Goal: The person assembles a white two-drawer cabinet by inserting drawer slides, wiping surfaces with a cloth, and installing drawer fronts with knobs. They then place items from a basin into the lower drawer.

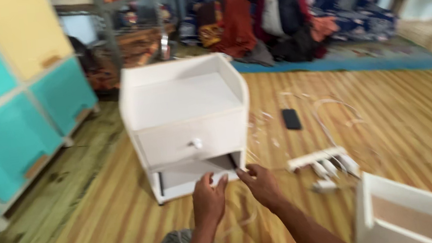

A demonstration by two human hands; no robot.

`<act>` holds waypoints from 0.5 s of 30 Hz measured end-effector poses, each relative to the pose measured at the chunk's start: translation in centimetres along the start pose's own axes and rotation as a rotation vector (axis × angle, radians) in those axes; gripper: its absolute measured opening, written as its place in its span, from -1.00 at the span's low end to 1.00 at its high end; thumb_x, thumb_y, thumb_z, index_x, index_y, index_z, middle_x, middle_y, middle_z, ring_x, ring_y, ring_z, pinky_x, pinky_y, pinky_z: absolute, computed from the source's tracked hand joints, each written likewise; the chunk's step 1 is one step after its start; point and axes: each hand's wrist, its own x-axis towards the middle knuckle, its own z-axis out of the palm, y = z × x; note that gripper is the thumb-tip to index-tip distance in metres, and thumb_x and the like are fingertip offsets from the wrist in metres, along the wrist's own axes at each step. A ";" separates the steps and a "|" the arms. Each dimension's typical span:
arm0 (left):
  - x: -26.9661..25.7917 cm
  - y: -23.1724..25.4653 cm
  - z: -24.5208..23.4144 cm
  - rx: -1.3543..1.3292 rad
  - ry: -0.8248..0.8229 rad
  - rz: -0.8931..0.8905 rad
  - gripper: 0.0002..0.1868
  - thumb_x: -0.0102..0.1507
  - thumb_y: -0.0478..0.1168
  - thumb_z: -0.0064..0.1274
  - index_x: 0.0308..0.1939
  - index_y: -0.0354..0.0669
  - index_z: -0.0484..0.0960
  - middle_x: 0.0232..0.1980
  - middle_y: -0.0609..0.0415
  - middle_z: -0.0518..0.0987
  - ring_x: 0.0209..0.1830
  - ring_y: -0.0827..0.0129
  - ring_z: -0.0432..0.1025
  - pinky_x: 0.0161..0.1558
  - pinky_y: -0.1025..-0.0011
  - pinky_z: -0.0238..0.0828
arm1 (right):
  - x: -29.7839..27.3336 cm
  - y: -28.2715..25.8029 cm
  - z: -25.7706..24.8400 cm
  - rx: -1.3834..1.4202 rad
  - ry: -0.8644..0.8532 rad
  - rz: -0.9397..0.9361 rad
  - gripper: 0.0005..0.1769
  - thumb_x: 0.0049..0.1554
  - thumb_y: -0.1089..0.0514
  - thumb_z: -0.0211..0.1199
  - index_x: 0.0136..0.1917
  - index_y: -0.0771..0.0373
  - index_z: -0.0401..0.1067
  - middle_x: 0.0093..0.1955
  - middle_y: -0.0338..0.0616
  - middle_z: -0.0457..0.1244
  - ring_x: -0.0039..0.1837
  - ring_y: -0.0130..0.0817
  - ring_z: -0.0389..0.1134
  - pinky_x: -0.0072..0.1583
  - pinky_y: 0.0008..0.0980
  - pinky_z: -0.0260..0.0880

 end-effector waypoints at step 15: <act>-11.6 13.0 19.7 -0.200 -0.370 0.357 -0.40 0.31 0.25 0.03 -0.03 -0.27 0.67 -0.11 -0.20 0.67 -0.09 -0.04 0.54 -0.01 0.10 0.46 | -12.8 7.6 -19.9 0.039 0.415 0.213 -0.41 0.14 -0.16 0.22 0.24 0.32 0.50 0.13 0.06 0.45 0.16 -0.14 0.47 0.18 -0.18 0.44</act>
